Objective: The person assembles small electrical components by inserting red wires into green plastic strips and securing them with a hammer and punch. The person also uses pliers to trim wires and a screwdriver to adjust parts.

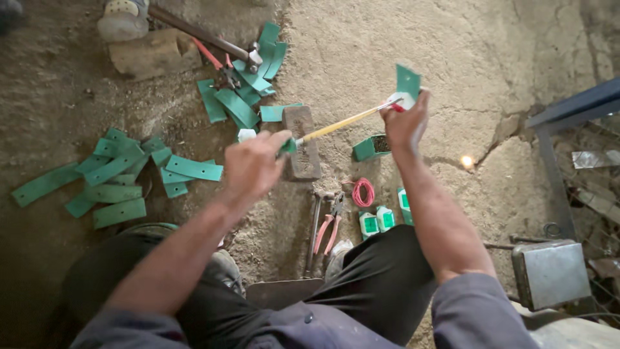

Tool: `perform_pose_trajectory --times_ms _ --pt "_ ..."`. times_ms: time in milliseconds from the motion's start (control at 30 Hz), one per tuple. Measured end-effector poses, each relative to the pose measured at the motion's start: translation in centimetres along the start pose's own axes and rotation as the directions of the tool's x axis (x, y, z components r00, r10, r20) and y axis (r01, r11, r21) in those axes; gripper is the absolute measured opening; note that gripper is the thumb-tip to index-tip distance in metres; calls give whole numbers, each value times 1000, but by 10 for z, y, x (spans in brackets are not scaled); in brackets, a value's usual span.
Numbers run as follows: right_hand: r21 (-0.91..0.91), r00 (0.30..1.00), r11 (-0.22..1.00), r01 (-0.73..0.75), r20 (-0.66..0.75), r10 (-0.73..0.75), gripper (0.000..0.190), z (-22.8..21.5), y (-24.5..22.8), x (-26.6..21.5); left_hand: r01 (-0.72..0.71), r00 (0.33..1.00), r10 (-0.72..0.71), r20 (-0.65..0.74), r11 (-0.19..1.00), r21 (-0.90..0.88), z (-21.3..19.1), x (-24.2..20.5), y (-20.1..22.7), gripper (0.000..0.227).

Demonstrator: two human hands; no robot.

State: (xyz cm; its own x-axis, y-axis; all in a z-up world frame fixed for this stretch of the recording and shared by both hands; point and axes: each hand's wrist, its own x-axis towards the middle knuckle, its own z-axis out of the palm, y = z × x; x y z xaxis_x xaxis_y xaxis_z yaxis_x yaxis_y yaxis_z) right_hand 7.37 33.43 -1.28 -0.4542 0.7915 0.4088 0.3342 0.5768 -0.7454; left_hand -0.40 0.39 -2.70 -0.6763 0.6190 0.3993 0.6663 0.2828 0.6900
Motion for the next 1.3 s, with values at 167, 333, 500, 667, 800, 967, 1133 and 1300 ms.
perform_pose_trajectory --times_ms 167,333,500,667,800,967,1133,1300 --pt "11 975 975 221 -34 -221 57 6 17 2 883 466 -542 700 229 -410 0 -1 45 37" --pt "28 995 997 78 57 -80 52 13 31 0 -25 1000 21 15 917 398 -17 6 29 33" --pt "-109 991 985 130 48 -125 55 23 39 8 842 539 -528 656 326 -429 16 -11 16 31" --pt "-117 982 975 188 -13 -190 59 26 34 10 -350 899 411 -151 882 316 -8 -8 7 31" --pt "-88 971 968 234 67 -229 57 4 26 7 633 709 -578 403 270 -726 9 -24 37 23" --pt "-100 983 981 166 101 -156 55 -3 22 0 720 666 -545 509 293 -629 21 -15 19 16" --pt "-166 979 967 194 101 -179 62 4 21 3 -391 891 450 -65 831 395 -2 0 -10 22" --pt "-145 977 966 213 44 -208 58 0 21 1 376 921 -376 103 783 -495 12 -20 18 23"
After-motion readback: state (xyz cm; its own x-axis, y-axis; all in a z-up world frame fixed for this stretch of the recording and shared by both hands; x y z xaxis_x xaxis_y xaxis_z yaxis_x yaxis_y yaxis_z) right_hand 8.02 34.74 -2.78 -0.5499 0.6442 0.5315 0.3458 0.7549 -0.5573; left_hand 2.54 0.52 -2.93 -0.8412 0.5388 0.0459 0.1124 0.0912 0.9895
